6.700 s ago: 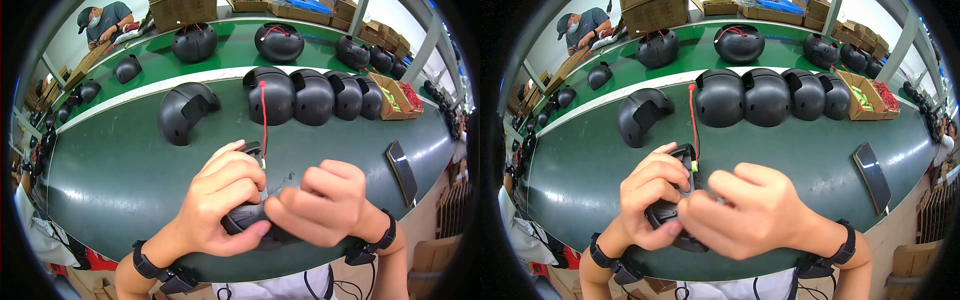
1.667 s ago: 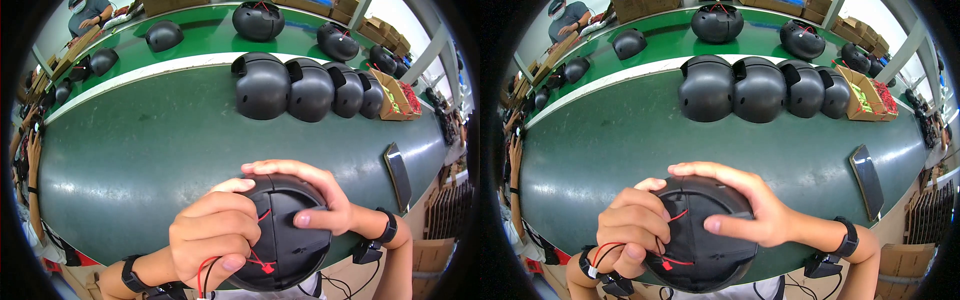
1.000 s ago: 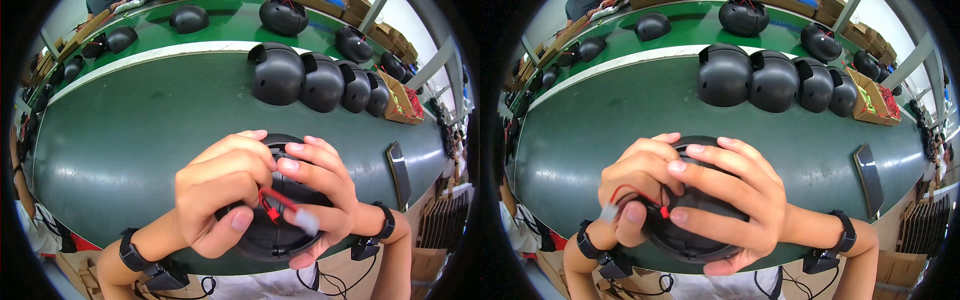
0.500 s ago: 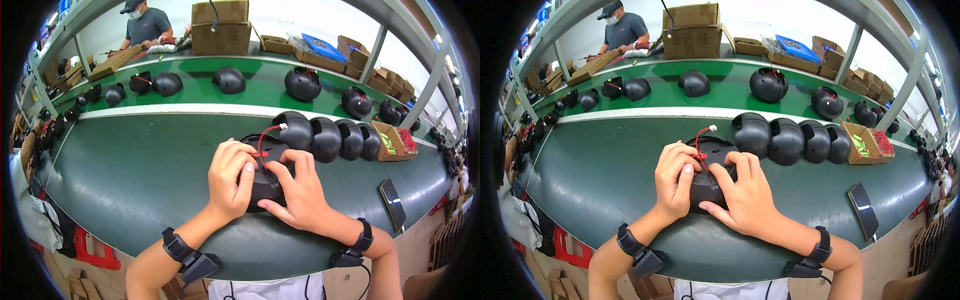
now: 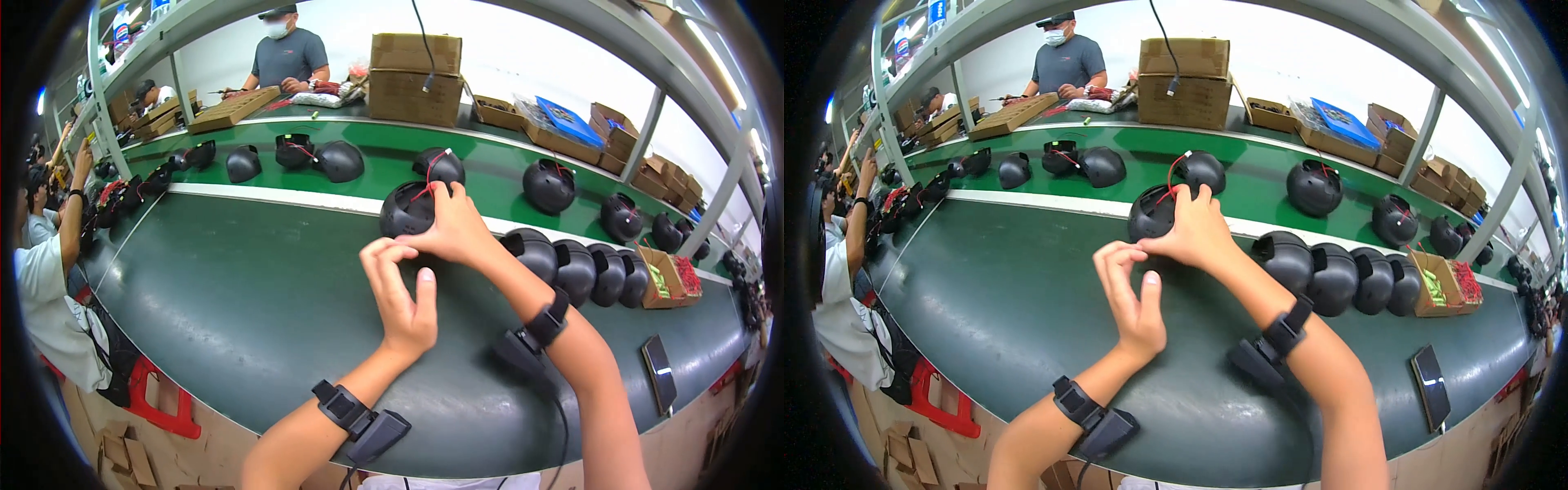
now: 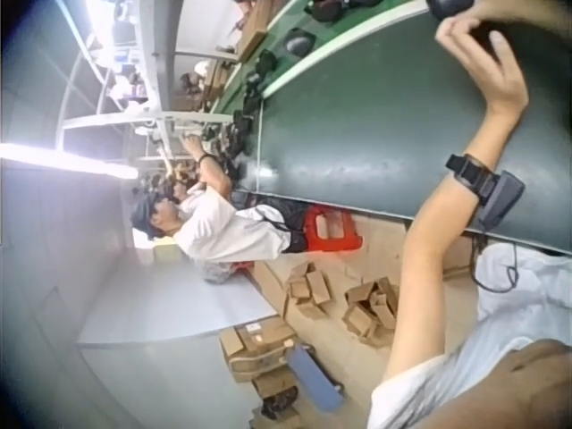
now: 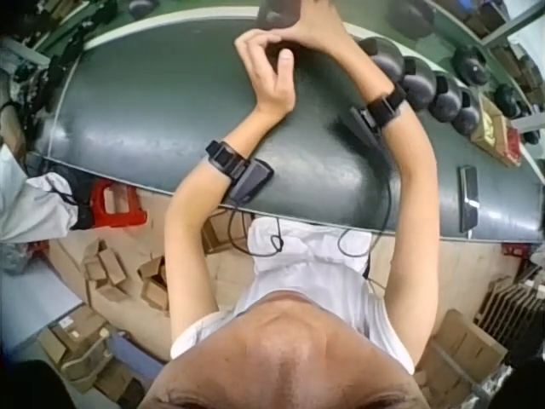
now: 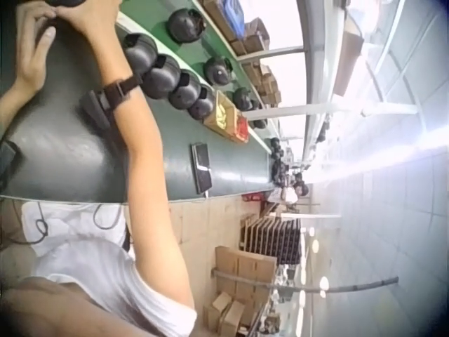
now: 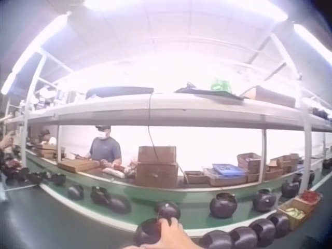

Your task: Assembling plastic housings and routing internal wiring on a production line.

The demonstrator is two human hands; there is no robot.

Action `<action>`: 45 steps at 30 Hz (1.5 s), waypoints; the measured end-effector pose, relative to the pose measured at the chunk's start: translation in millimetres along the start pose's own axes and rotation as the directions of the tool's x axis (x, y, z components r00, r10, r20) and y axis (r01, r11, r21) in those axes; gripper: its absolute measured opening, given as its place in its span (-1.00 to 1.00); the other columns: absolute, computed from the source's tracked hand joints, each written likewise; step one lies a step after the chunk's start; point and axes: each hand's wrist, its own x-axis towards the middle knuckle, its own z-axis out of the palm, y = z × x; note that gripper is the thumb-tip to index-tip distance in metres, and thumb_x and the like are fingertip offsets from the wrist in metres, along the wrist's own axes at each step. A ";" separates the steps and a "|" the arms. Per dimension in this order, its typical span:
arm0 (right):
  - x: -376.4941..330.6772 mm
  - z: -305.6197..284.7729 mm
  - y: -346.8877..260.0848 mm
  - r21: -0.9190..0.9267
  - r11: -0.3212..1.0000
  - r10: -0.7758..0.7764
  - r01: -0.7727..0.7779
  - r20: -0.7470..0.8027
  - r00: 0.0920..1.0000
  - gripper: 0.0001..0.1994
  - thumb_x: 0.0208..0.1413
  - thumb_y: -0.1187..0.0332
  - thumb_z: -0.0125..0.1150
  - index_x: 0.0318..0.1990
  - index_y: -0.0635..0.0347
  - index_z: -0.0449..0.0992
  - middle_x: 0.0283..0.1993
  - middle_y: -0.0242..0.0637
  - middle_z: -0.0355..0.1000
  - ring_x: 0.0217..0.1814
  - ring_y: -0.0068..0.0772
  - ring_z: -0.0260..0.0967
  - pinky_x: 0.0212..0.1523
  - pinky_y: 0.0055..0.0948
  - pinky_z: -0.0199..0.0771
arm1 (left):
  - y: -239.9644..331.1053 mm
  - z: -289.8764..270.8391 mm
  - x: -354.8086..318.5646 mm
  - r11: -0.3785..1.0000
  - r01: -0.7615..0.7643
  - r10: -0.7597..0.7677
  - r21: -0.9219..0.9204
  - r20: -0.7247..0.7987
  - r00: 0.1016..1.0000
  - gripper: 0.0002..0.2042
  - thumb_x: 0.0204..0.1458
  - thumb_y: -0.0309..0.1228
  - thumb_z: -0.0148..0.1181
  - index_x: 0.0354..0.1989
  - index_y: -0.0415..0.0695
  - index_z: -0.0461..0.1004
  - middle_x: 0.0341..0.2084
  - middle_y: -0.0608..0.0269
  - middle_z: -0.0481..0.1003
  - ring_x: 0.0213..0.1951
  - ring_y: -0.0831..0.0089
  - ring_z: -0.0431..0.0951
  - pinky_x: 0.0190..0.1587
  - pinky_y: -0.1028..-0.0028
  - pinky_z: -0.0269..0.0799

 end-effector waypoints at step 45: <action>108.4 -33.4 115.9 -0.232 0.916 0.391 -0.328 0.330 0.859 -0.03 -0.38 0.16 0.59 0.12 0.29 0.00 0.00 0.17 0.40 -0.15 -0.09 0.53 -0.17 -0.19 0.54 | 4.1 -21.4 5.8 0.999 -0.033 0.035 -0.015 0.257 0.966 -0.78 -0.13 -0.46 0.10 -0.28 -0.23 0.34 -0.25 0.01 0.24 -0.27 0.13 0.36 -0.20 0.31 0.34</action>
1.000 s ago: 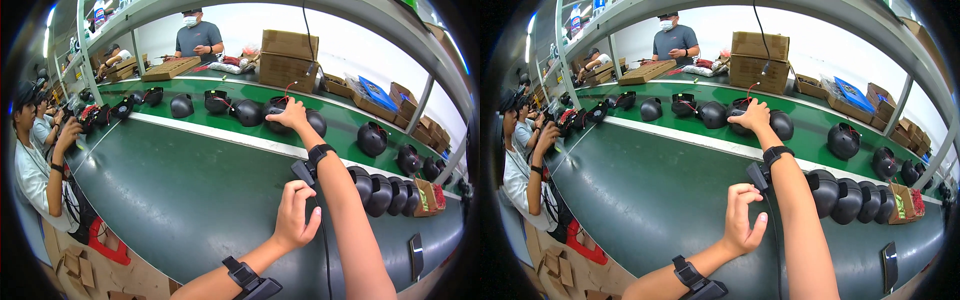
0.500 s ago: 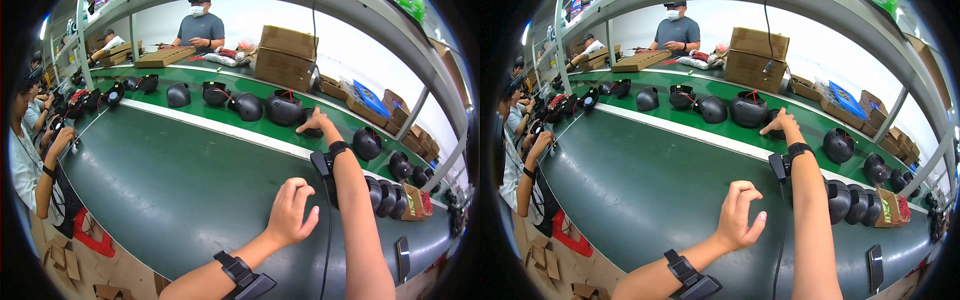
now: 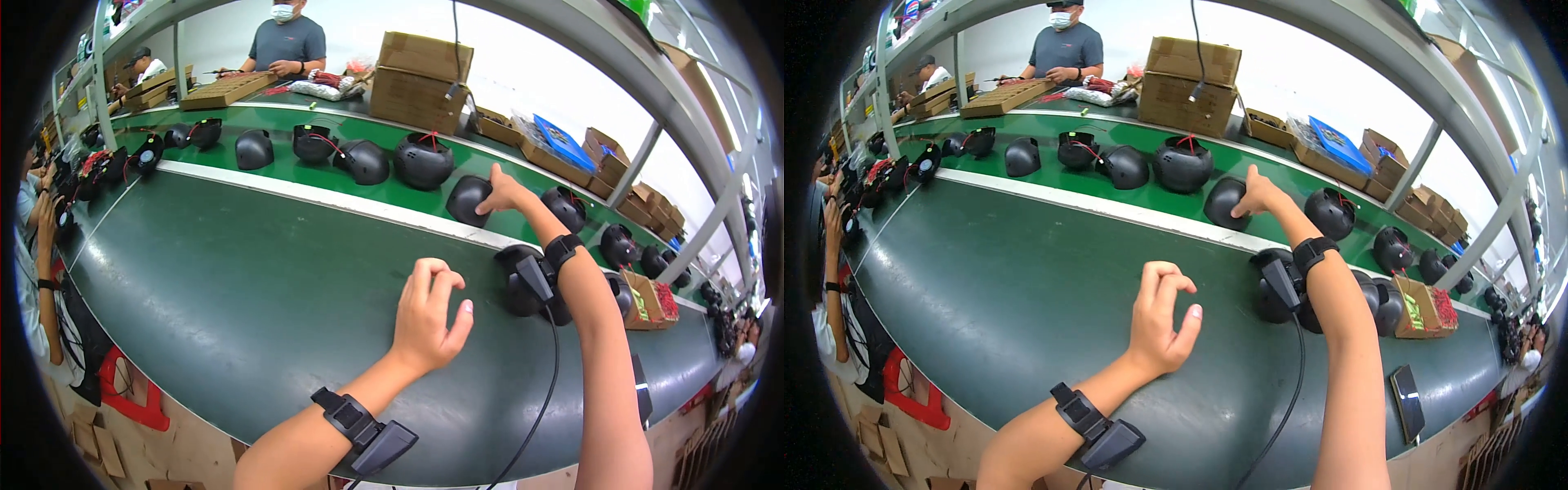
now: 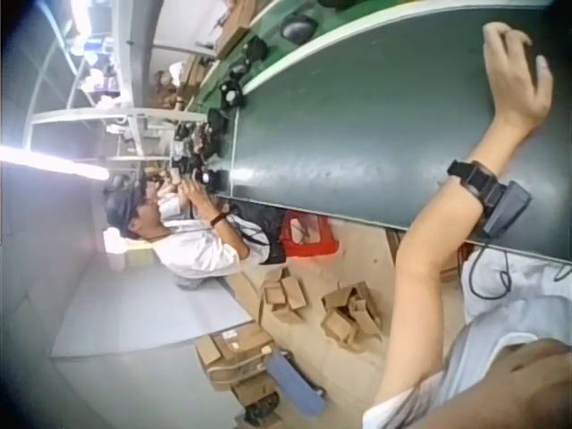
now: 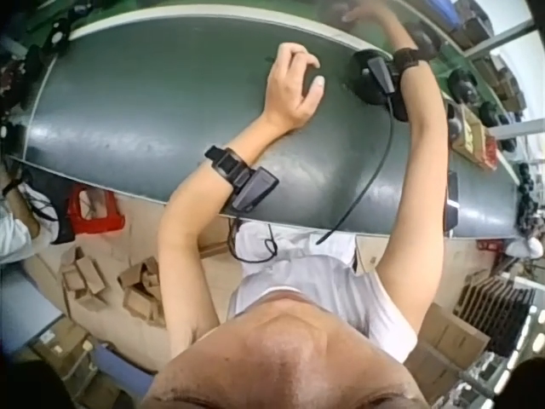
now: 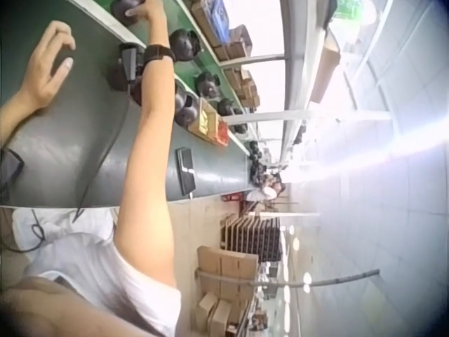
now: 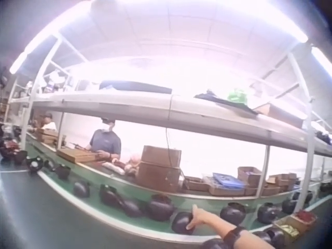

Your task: Assembling plastic housings and routing internal wiring on a production line.

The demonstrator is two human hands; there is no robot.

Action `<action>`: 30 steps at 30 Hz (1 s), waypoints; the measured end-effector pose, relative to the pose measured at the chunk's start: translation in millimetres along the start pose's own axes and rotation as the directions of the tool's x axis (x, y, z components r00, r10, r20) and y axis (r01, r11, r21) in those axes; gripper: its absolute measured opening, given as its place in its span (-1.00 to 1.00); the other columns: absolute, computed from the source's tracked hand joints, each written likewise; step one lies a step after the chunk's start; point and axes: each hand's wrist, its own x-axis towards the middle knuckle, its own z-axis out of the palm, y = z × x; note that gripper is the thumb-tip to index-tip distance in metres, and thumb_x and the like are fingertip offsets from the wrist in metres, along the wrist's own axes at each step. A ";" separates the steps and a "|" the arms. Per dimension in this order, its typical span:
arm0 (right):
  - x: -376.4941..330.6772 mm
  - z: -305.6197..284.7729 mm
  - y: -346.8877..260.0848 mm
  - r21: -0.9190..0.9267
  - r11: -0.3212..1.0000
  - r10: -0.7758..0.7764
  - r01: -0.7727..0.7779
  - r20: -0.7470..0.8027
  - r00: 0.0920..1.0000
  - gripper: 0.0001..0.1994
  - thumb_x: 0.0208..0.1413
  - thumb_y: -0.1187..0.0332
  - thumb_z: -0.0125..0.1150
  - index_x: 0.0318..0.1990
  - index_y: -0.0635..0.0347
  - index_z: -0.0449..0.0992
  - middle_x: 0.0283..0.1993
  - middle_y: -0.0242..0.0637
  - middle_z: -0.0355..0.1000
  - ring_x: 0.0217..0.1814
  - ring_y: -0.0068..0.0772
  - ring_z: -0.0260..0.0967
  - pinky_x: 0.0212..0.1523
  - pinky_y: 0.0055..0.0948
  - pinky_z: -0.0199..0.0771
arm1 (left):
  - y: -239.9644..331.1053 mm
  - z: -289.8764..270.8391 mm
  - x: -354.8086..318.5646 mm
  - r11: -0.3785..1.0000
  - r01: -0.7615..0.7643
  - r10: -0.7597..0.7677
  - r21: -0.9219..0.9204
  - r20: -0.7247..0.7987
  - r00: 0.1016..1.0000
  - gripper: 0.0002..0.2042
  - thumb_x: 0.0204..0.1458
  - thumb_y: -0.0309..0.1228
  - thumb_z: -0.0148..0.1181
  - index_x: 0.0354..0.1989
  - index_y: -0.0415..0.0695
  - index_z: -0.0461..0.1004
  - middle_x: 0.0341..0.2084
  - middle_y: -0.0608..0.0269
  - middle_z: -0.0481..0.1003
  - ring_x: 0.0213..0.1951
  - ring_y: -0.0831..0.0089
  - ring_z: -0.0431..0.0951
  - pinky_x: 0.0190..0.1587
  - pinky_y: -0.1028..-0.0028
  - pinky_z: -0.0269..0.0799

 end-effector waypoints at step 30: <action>-81.8 73.3 -75.4 0.677 0.513 -0.352 0.528 -0.395 0.849 -0.67 0.12 0.29 0.19 0.02 0.19 0.44 0.05 -0.12 0.37 0.08 -0.38 0.32 0.03 -0.34 0.33 | -25.8 1.1 -5.6 0.947 0.318 -0.320 -0.046 -0.061 0.945 -0.54 0.04 -0.49 0.15 0.06 -0.22 0.08 -0.19 0.02 0.40 -0.13 0.30 0.46 -0.11 0.36 0.42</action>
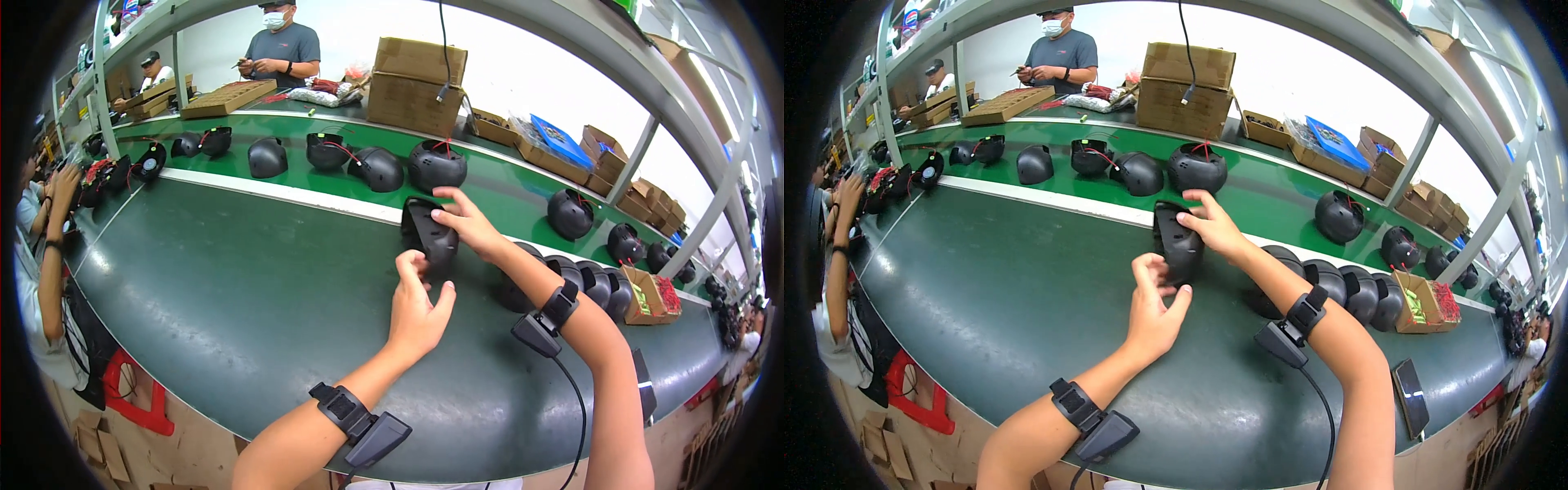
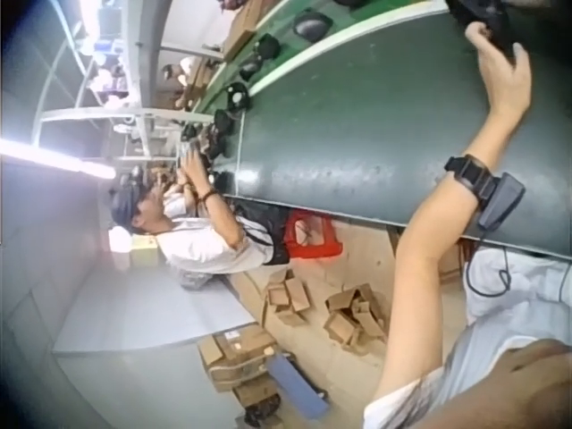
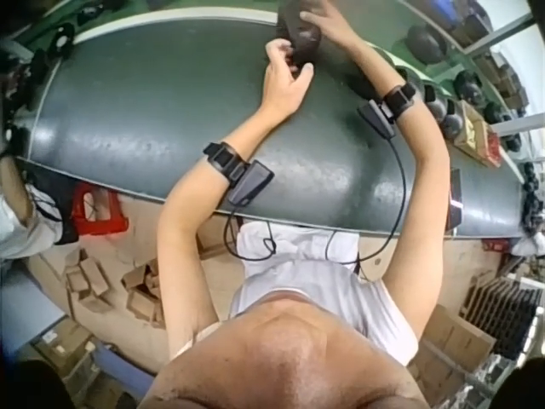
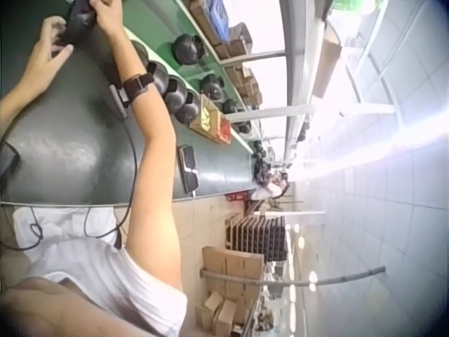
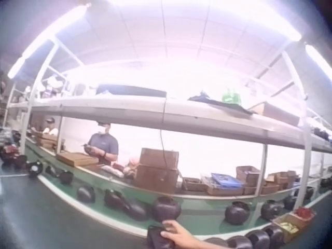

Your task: Assembling plastic housings and routing internal wiring on a production line.

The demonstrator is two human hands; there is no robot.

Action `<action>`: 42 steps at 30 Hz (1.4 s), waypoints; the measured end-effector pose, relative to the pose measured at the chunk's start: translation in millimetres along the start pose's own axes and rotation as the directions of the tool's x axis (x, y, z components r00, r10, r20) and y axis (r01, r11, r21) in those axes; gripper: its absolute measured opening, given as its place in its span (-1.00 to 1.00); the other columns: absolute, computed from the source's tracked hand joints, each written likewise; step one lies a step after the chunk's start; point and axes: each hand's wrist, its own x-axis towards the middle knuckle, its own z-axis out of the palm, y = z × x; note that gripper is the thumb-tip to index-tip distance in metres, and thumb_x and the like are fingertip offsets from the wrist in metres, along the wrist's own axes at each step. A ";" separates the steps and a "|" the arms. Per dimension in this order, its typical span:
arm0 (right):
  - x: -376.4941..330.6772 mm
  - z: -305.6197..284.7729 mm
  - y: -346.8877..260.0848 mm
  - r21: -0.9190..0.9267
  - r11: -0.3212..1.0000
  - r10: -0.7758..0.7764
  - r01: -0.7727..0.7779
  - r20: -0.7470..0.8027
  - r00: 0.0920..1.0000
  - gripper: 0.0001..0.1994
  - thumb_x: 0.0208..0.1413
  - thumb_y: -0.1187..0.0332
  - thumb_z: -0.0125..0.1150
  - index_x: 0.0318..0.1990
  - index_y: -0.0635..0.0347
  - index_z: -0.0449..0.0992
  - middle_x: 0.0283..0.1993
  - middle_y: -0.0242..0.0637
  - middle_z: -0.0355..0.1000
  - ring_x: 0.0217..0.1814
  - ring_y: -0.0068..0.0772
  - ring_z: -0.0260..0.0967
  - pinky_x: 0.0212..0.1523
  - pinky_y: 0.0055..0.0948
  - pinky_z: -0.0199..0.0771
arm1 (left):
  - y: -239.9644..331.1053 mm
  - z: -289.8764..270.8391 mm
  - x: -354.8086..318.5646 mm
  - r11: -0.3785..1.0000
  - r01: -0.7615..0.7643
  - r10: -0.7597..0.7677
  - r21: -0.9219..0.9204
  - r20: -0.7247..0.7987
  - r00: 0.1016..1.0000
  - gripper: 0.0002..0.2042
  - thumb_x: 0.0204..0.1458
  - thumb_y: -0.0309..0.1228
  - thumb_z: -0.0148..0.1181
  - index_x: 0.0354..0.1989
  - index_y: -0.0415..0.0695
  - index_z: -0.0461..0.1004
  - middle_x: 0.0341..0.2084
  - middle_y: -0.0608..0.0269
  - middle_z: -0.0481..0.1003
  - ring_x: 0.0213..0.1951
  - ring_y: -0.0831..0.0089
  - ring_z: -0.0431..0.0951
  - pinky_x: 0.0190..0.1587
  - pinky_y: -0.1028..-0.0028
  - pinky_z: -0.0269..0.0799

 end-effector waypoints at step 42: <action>129.5 34.6 -93.2 -0.624 0.686 0.031 0.373 0.538 0.842 -0.49 -0.13 0.30 0.36 0.02 0.30 0.44 -0.07 -0.06 0.50 -0.03 -0.18 0.46 0.03 -0.29 0.44 | 16.0 -11.3 2.6 1.000 0.001 -0.004 -0.021 -0.123 0.992 -0.89 -0.08 -0.60 0.06 -0.37 -0.22 0.28 -0.44 0.16 0.30 -0.43 0.34 0.36 -0.33 0.43 0.33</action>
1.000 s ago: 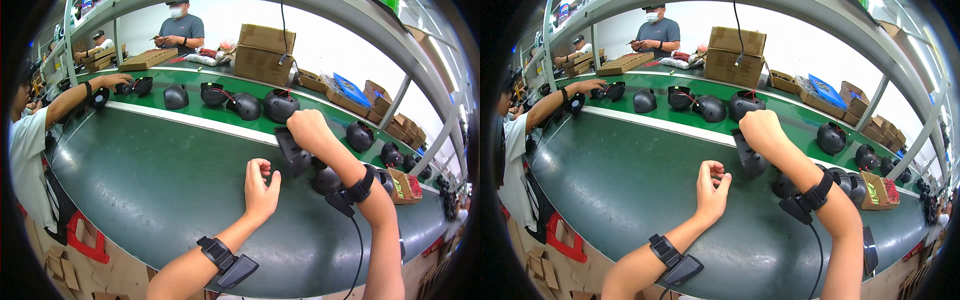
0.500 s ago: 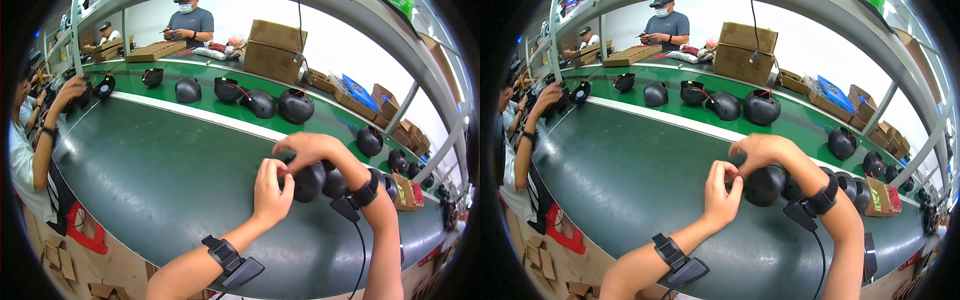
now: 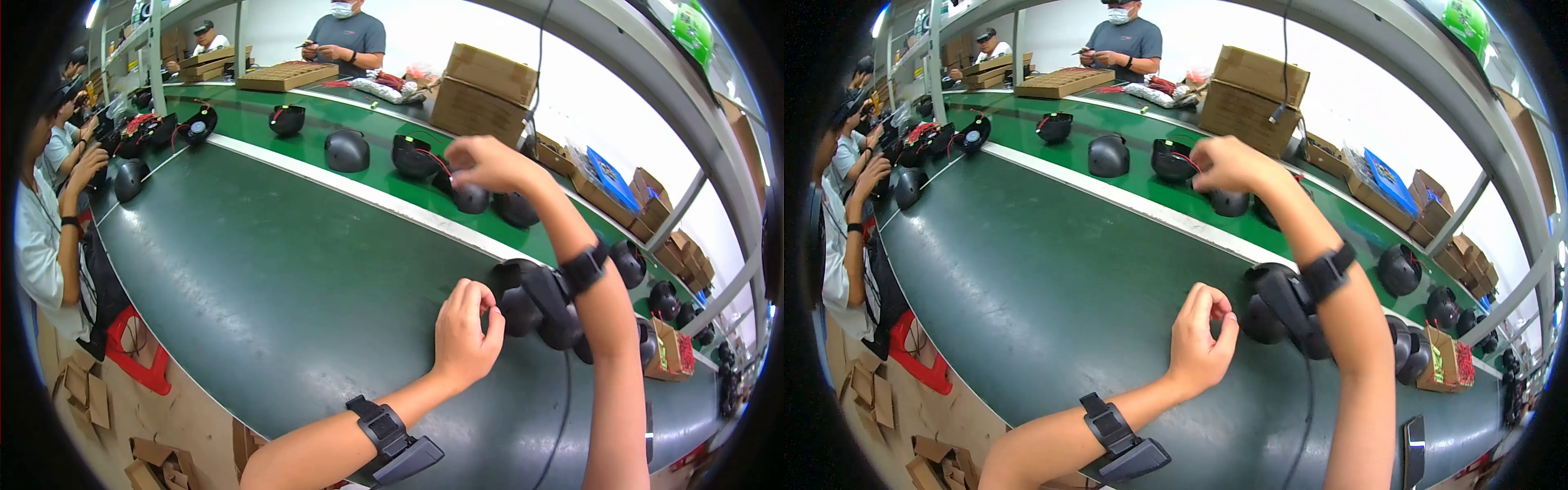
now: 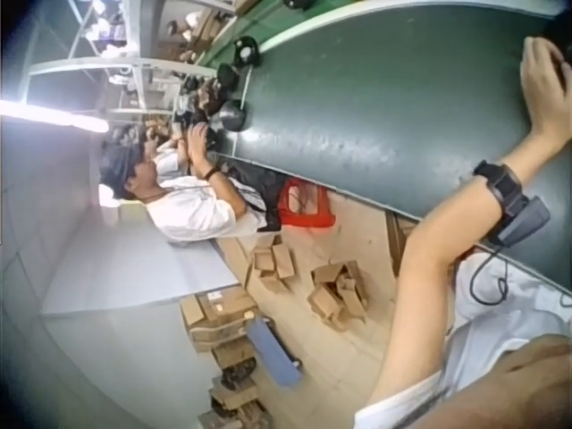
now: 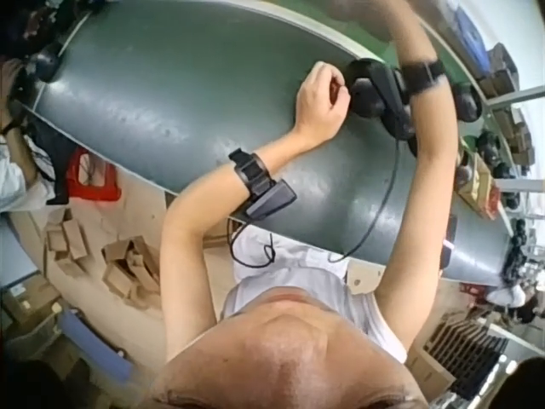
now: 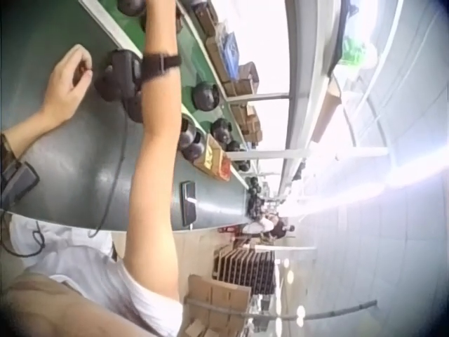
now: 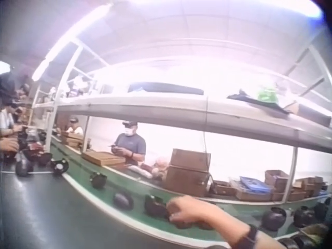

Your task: Assembling plastic housings and routing internal wiring on a production line.

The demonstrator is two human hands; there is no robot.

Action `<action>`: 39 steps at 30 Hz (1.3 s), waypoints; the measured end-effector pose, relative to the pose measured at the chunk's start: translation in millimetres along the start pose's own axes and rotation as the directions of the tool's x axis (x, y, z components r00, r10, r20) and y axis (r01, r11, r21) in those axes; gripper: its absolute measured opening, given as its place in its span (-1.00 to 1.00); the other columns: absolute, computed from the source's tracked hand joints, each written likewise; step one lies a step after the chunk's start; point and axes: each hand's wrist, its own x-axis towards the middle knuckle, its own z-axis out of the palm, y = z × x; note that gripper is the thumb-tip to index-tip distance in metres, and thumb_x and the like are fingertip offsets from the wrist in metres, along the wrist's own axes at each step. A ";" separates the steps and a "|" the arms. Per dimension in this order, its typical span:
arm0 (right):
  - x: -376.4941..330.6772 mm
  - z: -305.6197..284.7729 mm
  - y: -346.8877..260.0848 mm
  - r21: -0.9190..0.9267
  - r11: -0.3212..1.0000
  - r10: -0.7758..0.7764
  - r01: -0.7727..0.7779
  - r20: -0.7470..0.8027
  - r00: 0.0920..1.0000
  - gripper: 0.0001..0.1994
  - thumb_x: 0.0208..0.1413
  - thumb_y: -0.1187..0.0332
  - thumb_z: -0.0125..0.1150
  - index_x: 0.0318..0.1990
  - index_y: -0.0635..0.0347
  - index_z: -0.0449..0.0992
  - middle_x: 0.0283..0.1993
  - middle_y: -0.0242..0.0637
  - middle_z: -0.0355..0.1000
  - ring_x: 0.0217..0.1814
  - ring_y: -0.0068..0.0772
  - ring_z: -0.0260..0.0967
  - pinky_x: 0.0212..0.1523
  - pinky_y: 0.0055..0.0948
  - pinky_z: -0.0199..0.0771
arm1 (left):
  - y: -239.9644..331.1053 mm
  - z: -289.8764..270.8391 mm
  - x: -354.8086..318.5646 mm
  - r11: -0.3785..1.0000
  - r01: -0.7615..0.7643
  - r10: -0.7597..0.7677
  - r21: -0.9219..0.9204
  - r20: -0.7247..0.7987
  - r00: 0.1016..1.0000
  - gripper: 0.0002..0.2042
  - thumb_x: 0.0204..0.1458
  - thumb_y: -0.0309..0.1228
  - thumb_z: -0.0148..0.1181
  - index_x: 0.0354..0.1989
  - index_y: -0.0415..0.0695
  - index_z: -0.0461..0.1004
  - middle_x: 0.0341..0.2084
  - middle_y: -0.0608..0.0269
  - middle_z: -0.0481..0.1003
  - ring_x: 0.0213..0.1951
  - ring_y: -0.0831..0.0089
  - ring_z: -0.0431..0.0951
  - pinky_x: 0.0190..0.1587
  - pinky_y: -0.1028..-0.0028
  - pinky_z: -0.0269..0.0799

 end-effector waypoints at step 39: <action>-316.7 69.6 -94.2 0.942 0.028 0.452 -0.334 0.286 0.845 -0.77 0.28 0.27 0.03 -0.11 0.26 0.44 -0.52 -0.57 0.31 -0.67 -0.86 0.06 -0.69 -0.78 -0.01 | 45.7 -0.1 -15.0 0.668 -0.712 0.732 -0.217 0.363 0.577 -0.69 -0.14 -0.17 0.15 -0.35 -0.18 0.46 -0.32 0.16 0.44 -0.19 0.15 0.43 -0.11 0.12 0.29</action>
